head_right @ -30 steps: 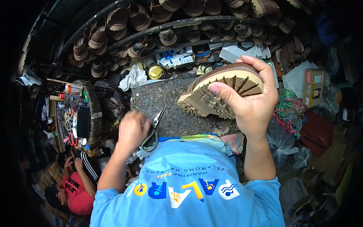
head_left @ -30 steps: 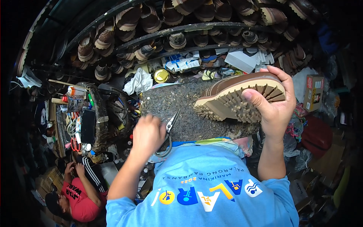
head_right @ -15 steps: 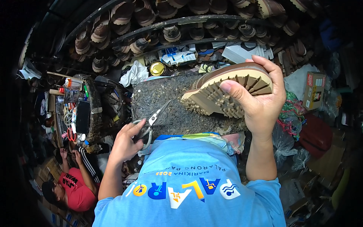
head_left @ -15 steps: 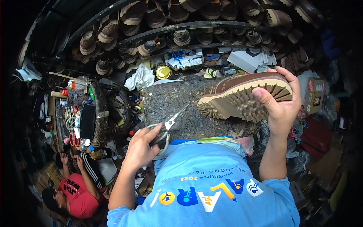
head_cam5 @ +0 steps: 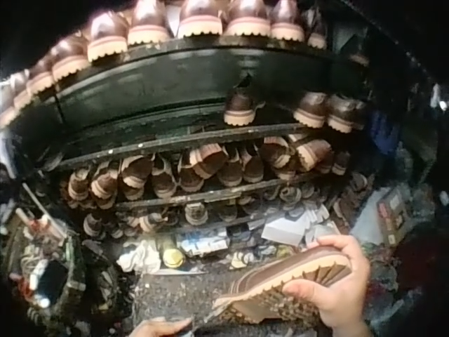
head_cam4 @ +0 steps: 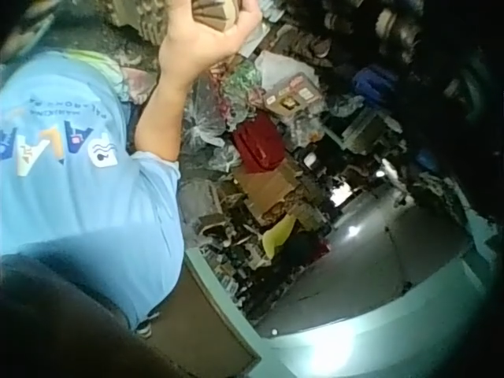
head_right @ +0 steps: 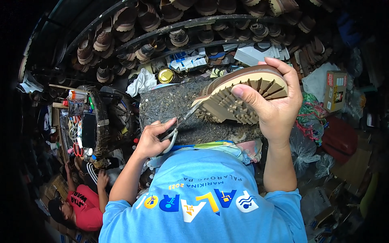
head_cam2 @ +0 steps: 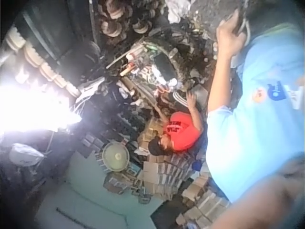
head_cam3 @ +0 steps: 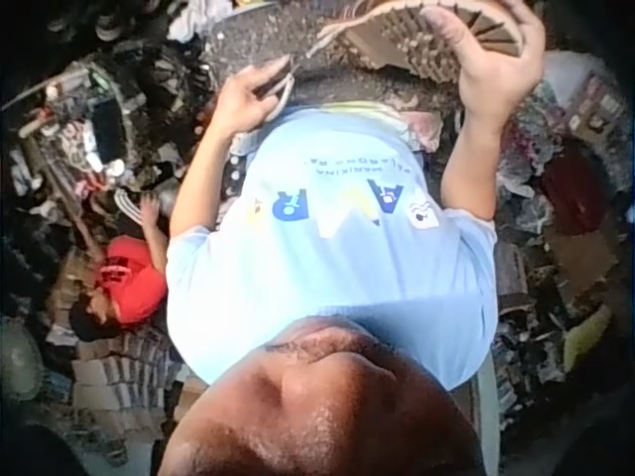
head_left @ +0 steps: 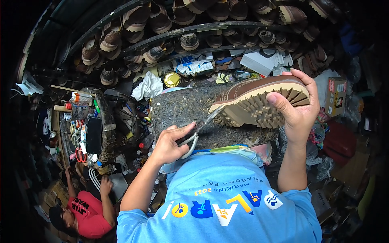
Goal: Trimming and cleaning the edges of a boot sole using pliers.
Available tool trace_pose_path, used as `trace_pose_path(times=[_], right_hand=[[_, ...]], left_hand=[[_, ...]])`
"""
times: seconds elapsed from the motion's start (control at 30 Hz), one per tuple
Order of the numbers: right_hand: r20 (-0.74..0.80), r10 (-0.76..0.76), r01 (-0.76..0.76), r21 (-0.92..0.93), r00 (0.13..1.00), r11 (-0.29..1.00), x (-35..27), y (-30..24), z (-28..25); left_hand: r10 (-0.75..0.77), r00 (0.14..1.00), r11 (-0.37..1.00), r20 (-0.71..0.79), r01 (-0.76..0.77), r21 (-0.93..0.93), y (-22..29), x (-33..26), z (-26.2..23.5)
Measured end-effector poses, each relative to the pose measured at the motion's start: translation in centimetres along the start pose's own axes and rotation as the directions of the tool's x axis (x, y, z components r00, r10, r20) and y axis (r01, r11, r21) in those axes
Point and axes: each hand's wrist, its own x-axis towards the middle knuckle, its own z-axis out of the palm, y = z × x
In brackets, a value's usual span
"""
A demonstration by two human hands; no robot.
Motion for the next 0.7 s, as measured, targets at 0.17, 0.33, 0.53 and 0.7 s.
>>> trace_pose_path(times=[0.17, 0.33, 0.53, 0.7], right_hand=[[-0.002, -0.003, 0.003, 0.005, 1.000, 1.000, -0.07, 0.03, -0.02], [-0.003, -0.007, 0.007, -0.005, 1.000, 1.000, -0.15, 0.08, -0.17], [0.001, -0.003, 0.003, 0.002, 1.000, 1.000, -0.19, 0.03, -0.13], [0.014, -0.004, 0.004, -0.002, 1.000, 1.000, -0.30, 0.00, -0.26]], left_hand=[[0.005, 1.000, 1.000, -0.016, -0.005, 0.021, -0.10, -0.03, 0.33], [0.140, 0.985, 0.989, -0.097, -0.134, 0.062, -0.65, 0.10, 0.84], [0.120, 0.989, 0.988, -0.086, -0.111, 0.104, -0.35, -0.03, 0.61], [0.112, 0.990, 0.990, -0.088, -0.103, 0.097, -0.35, -0.05, 0.73]])
